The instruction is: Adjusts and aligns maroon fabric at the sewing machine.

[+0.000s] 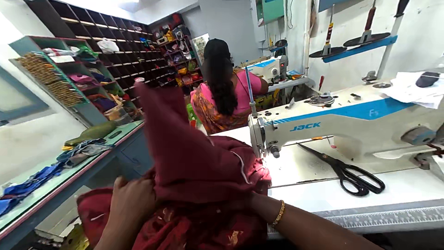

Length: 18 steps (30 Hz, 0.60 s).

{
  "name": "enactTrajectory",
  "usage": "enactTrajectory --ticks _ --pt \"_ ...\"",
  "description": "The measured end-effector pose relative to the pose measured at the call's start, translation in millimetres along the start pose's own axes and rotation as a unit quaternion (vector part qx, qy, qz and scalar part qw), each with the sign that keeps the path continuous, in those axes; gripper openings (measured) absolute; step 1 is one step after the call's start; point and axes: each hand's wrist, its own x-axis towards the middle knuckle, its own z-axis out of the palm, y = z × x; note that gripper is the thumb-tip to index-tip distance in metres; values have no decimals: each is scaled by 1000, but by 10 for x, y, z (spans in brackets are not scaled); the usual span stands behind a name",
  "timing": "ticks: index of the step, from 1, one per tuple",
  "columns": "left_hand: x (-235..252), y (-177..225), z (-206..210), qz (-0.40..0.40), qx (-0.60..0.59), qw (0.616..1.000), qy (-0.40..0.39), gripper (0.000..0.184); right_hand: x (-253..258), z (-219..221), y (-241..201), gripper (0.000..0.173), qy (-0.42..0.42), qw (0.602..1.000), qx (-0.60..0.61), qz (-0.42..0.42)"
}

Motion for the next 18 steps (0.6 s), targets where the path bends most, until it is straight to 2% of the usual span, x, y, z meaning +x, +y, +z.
enactTrajectory --ticks 1,2,3,4,5,6,7,8,9,10,12,13,14,16,17,18 --pt "28 -10 74 -79 -1 985 -151 34 -60 -88 -169 66 -4 1000 25 -3" --pt "63 -63 180 -123 -34 964 -233 41 -106 -125 -261 63 14 996 92 -17" --pt "71 -126 286 -145 -90 952 -254 45 -136 -110 -299 55 48 975 212 -43" --pt "52 -179 362 -158 -160 948 -224 47 -170 -72 -350 44 76 920 377 -73" --pt "28 -199 410 -169 -218 949 -153 47 -184 -34 -407 37 84 831 542 -95" --pt "11 -162 421 -184 -241 951 -60 47 -185 -7 -459 41 88 742 658 -96" --pt "0 -62 382 -198 -226 953 34 46 -195 11 -519 44 111 684 717 -81" --pt "-10 69 350 -189 -198 953 131 43 -217 23 -565 46 135 660 736 -69" --pt "-16 184 378 -136 -166 946 244 36 -240 40 -590 48 152 664 730 -62" --pt "-19 285 435 -45 -139 927 346 29 -261 65 -605 50 167 676 715 -58" --pt "44 496 556 123 -84 863 482 30 -301 96 -640 61 192 674 712 -47" --pt "112 602 595 177 -57 840 510 36 -321 102 -664 59 201 655 727 -44" --pt "181 693 616 218 -41 831 511 44 -340 102 -689 49 209 631 746 -46" --pt "311 852 614 273 -25 831 484 46 -379 87 -717 30 221 600 767 -53" --pt "366 920 603 279 -11 842 461 45 -397 80 -710 26 227 608 759 -55" --pt "425 973 597 283 -8 854 436 42 -417 79 -685 29 237 637 732 -54"
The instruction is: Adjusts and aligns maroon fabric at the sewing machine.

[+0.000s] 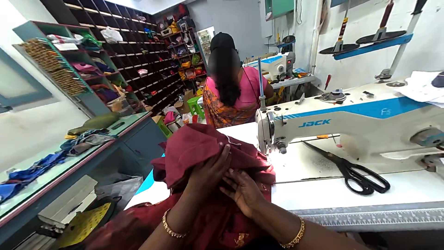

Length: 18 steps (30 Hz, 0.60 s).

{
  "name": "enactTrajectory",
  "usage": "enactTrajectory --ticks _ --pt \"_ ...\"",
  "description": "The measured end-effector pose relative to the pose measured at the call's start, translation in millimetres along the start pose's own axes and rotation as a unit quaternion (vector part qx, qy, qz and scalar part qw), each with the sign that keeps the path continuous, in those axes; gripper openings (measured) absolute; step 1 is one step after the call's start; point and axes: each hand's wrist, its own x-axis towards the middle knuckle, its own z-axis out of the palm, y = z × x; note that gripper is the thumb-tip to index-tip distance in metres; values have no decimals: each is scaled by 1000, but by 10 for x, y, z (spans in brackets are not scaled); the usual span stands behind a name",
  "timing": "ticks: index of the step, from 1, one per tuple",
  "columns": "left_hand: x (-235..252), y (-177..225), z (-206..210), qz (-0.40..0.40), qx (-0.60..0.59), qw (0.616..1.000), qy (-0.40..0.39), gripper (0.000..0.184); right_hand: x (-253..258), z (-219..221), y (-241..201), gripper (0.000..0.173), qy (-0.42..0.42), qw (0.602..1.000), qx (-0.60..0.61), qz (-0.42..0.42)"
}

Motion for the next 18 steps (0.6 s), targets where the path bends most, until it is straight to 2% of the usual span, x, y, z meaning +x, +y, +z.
enactTrajectory --ticks 2,3,5,6,7,8,10,12,15,17,18 --pt "114 -5 82 -30 -81 995 -46 24 -13 -130 -8 41 -27 981 -191 -35" --pt "187 -18 82 -64 -124 986 -94 13 -12 -220 -18 44 -57 941 -329 -48" --pt "380 -41 7 -154 -209 938 -229 16 -26 -408 -53 47 -142 810 -566 -63" --pt "498 -51 -45 -195 -247 903 -291 20 -47 -487 -62 46 -179 747 -638 -55" --pt "630 -78 -99 -222 -264 865 -365 27 -73 -560 -70 47 -211 701 -680 -47" --pt "696 -90 -103 -241 -289 845 -380 31 -103 -631 -74 47 -234 669 -704 -52" --pt "732 -82 -73 -271 -379 817 -340 33 -180 -764 -102 39 -263 635 -723 -70" --pt "734 -34 -85 -316 -479 765 -291 36 -253 -907 -143 24 -293 625 -716 -106" --pt "765 133 -130 -376 -524 708 -288 39 -325 -1090 -162 20 -346 608 -695 -164" --pt "853 425 -170 -404 -464 726 -306 26 -370 -1153 -103 18 -382 610 -666 -198" --pt "868 605 -182 -406 -419 754 -301 21 -403 -1153 -77 16 -399 616 -647 -205"
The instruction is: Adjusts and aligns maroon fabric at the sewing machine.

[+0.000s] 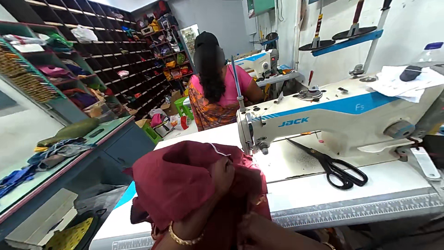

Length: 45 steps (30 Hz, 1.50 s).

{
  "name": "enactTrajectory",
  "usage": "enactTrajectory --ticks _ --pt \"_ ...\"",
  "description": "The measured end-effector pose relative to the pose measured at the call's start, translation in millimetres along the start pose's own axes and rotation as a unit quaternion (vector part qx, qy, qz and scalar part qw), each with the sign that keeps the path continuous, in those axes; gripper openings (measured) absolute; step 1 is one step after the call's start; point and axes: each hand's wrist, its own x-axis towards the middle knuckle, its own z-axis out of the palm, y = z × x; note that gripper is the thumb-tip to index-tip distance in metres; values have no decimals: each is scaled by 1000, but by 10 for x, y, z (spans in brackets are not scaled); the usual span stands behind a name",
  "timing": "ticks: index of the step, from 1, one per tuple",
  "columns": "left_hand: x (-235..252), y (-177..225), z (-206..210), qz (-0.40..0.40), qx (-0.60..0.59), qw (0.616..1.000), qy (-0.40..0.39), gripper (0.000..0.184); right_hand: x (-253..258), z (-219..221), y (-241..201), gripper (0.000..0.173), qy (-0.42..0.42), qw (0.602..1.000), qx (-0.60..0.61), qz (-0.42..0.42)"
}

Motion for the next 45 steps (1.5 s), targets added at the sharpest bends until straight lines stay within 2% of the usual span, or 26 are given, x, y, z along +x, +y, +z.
enactTrajectory --ticks 3,4,5,6,7,8,10,11,12,14,16,17,19,21,26,28,29,30,31,32,34,36,39,42,44,45 --pt "-99 -36 477 93 111 970 194 29 -39 -35 -119 14 28 998 52 -11" --pt "-93 -114 588 142 137 945 260 26 -74 -87 -161 15 58 998 38 13" --pt "-97 -209 654 187 153 927 288 25 -116 -136 -180 16 100 994 7 47" --pt "-123 -298 677 215 168 921 278 25 -157 -187 -184 17 145 985 -24 91" --pt "-180 -354 655 210 172 936 222 21 -197 -247 -188 19 176 973 -43 143" --pt "-234 -392 592 173 175 961 128 21 -236 -301 -185 21 199 959 -53 194" --pt "-209 -468 439 75 196 975 -75 53 -314 -335 -118 23 235 934 -67 262" --pt "-164 -533 406 65 212 968 -121 67 -349 -317 -69 23 239 928 -73 277" --pt "-145 -625 419 92 221 965 -102 70 -378 -296 -36 25 228 928 -69 287" --pt "-130 -806 536 217 195 952 96 49 -419 -211 11 25 225 933 -76 272" --pt "-15 -877 539 273 215 903 251 38 -431 -143 49 21 239 936 -102 237" --pt "54 -908 477 273 243 890 274 42 -429 -136 50 20 234 939 -108 226" --pt "178 -982 338 272 296 881 251 52 -408 -128 37 19 224 943 -128 211" --pt "219 -966 284 310 319 865 230 53 -386 -133 22 18 220 945 -139 200" --pt "24 -734 383 388 335 828 225 28 -382 -214 -10 18 182 953 -108 218" --pt "-60 -665 384 325 338 870 154 37 -377 -252 -42 20 159 954 -86 239" --pt "-113 -579 338 249 348 901 69 35 -371 -269 -55 21 147 955 -79 247" --pt "-149 -419 253 137 364 920 -54 31 -368 -284 -58 22 138 955 -76 251" --pt "-154 -238 170 33 371 914 -159 34 -365 -301 -62 22 131 955 -74 255" --pt "-162 -88 106 -41 368 902 -224 38 -360 -324 -77 23 125 955 -68 260" --pt "-254 126 25 -104 356 894 -250 42 -342 -379 -121 24 126 952 -33 277" --pt "-353 237 -17 -82 366 906 -198 34 -314 -378 -115 25 175 942 9 284" --pt "-346 150 -36 -3 392 915 -94 33 -241 -353 -111 29 242 927 75 276" --pt "-282 -128 -18 88 362 923 96 24 -206 -365 -108 36 178 932 84 305" --pt "-220 -343 -17 162 341 898 225 28 -207 -370 -92 34 139 936 65 316" --pt "-198 -436 -28 191 339 884 258 30 -210 -370 -89 33 135 936 59 318"
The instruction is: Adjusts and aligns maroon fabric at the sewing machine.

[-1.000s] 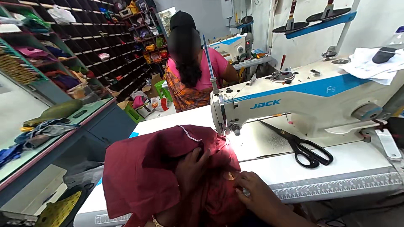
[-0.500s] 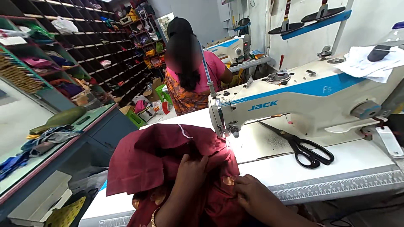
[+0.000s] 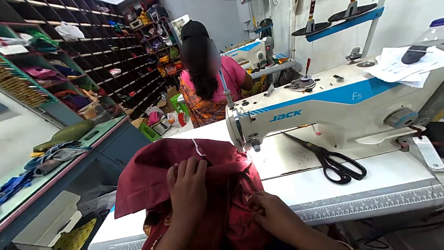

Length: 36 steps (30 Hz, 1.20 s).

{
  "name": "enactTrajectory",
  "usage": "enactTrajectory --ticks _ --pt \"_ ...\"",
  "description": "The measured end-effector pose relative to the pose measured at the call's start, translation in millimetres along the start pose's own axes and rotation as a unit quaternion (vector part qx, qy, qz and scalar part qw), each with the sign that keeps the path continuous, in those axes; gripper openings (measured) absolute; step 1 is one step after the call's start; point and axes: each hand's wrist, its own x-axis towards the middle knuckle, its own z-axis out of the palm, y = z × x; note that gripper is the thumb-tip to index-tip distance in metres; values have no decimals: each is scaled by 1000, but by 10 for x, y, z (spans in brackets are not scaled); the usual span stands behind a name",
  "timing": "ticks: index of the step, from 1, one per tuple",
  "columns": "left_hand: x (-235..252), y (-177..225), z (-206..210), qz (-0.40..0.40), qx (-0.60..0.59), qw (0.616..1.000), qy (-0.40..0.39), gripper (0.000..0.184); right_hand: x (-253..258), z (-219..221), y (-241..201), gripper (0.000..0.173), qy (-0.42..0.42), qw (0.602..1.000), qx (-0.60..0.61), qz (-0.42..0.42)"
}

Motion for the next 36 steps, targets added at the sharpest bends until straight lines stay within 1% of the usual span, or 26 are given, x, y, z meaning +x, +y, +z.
enactTrajectory --ticks 1,2,3,4,5,6,7,8,10,11,12,13,15,17,18,21,22,25,26,27,28,29,31,32,34,36 --pt "-29 -63 39 17 -6 1000 19 29 -1 -13 0 32 -5 1000 -1 2" --pt "-65 -93 48 33 -18 999 14 28 1 -32 -2 33 -11 1000 5 6" --pt "-102 -79 6 44 -32 998 -17 27 7 -45 -3 34 -11 1000 23 11" --pt "-129 -26 -91 46 -51 995 -78 23 21 -46 2 38 -2 998 57 17" --pt "-142 57 -223 39 -88 982 -161 16 39 -39 5 42 7 994 110 26" --pt "-142 161 -370 25 -131 958 -254 15 52 -24 -3 49 17 982 184 37" --pt "-166 259 -446 27 -169 939 -297 20 58 -1 -25 55 24 959 279 49" --pt "-223 356 -456 43 -189 937 -289 23 57 23 -62 58 25 919 388 61" --pt "-375 545 -341 95 -172 963 -184 25 37 59 -137 49 24 817 571 77" --pt "-438 632 -264 119 -150 972 -135 22 41 75 -168 44 42 779 619 93" --pt "-488 712 -200 137 -127 977 -100 17 58 95 -190 41 70 760 636 112" --pt "-529 782 -154 151 -104 980 -82 12 78 120 -192 44 102 756 633 131" --pt "-582 886 -109 167 -64 981 -74 12 107 165 -147 57 143 783 585 157" --pt "-575 951 -169 166 -39 977 -127 7 109 153 -102 69 147 827 515 170" --pt "-545 972 -231 155 -37 970 -184 5 106 125 -80 73 138 853 472 176" --pt "-368 962 -370 127 -63 916 -375 17 108 15 -12 79 118 929 310 165" --pt "-307 954 -390 123 -72 896 -420 21 108 -34 5 73 110 946 261 158" --pt "-195 978 -471 95 -97 842 -523 35 102 -163 1 32 79 972 159 152" --pt "-191 997 -499 89 -92 831 -541 38 109 -196 -10 26 65 977 131 155" --pt "-228 1011 -512 87 -83 838 -532 35 122 -215 -16 22 55 980 113 157" --pt "-300 1012 -505 83 -76 863 -493 30 139 -223 -19 19 49 981 105 159" --pt "-389 990 -471 75 -76 897 -428 26 157 -229 -20 18 42 980 105 161" --pt "-534 857 -328 58 -87 962 -251 26 191 -254 -14 18 27 978 130 158" --pt "-558 757 -276 46 -98 977 -182 28 199 -260 -5 17 22 976 158 150" --pt "-595 523 -232 28 -112 989 -88 28 202 -233 17 16 36 956 265 124" --pt "-657 292 -240 14 -106 994 -21 27 192 -173 3 17 75 905 406 102"
